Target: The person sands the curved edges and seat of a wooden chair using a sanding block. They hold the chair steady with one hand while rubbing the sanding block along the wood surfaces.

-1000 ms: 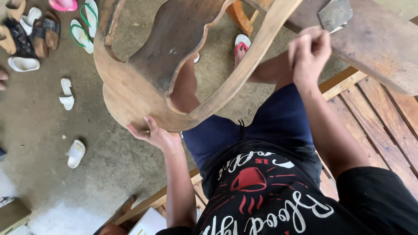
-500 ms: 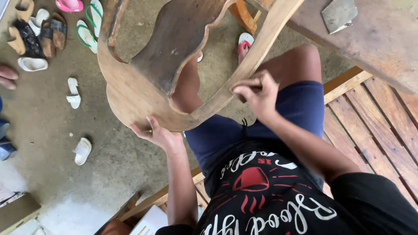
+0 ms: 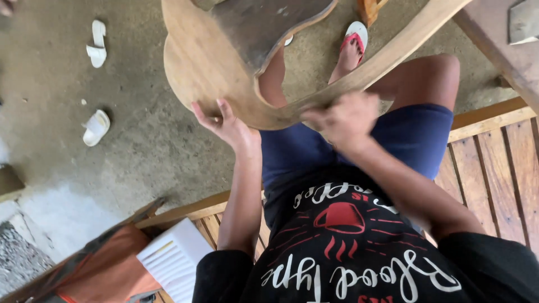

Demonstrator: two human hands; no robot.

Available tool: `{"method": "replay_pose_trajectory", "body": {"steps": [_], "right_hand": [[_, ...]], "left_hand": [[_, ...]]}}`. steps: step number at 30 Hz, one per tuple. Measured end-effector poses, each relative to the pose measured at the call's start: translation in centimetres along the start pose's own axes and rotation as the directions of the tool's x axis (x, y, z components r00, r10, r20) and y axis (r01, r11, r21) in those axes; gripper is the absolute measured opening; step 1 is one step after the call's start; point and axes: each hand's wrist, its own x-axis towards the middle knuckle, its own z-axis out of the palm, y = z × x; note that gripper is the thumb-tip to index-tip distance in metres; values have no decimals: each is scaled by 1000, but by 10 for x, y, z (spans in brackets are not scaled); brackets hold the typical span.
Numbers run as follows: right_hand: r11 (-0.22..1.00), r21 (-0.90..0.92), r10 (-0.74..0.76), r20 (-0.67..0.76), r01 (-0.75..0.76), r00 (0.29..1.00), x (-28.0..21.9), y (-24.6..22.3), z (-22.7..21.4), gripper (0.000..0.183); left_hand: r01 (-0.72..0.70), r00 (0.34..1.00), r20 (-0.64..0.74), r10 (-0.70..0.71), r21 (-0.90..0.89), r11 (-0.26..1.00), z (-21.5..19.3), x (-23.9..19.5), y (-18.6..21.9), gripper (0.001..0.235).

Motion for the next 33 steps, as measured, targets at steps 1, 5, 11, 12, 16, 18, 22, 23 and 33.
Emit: {"method": "replay_pose_trajectory", "body": {"steps": [1, 5, 11, 12, 16, 18, 22, 23, 33], "right_hand": [[1000, 8, -13, 3, 13, 1000, 17, -3, -11, 79], [872, 482, -20, -138, 85, 990, 36, 36, -27, 61], [920, 362, -86, -193, 152, 977, 24, -5, 5, 68], [908, 389, -77, -205, 153, 976, 26, 1, 5, 70], [870, 473, -41, -210, 138, 977, 38, 16, -20, 65], [779, 584, -76, -275, 229, 959, 65, -45, -28, 55], [753, 586, -133, -308, 298, 942, 41, 17, -16, 49], [788, 538, -139, -319, 300, 937, 22, 30, -4, 43], [946, 325, 3, -84, 24, 996, 12, 72, -26, 65]], "left_hand": [[-1, 1000, -15, 1, -4, 1000, -4, 0, -3, 58], [-58, 997, 41, 58, -6, 998, 0, -1, -2, 58], [-44, 998, 53, 44, -5, 999, 4, -3, -1, 58], [-26, 997, 68, 27, -12, 1000, 0, 1, -4, 59], [-16, 999, 31, 18, -55, 998, -19, 16, -36, 59], [-111, 993, 41, 110, 20, 994, -9, 10, -27, 56], [-12, 999, 33, 13, -15, 1000, 0, 1, -8, 59], [-1, 999, 36, 2, -6, 1000, 3, -1, -6, 58], [-46, 995, 86, 46, 3, 999, 14, -7, 12, 57]]}}
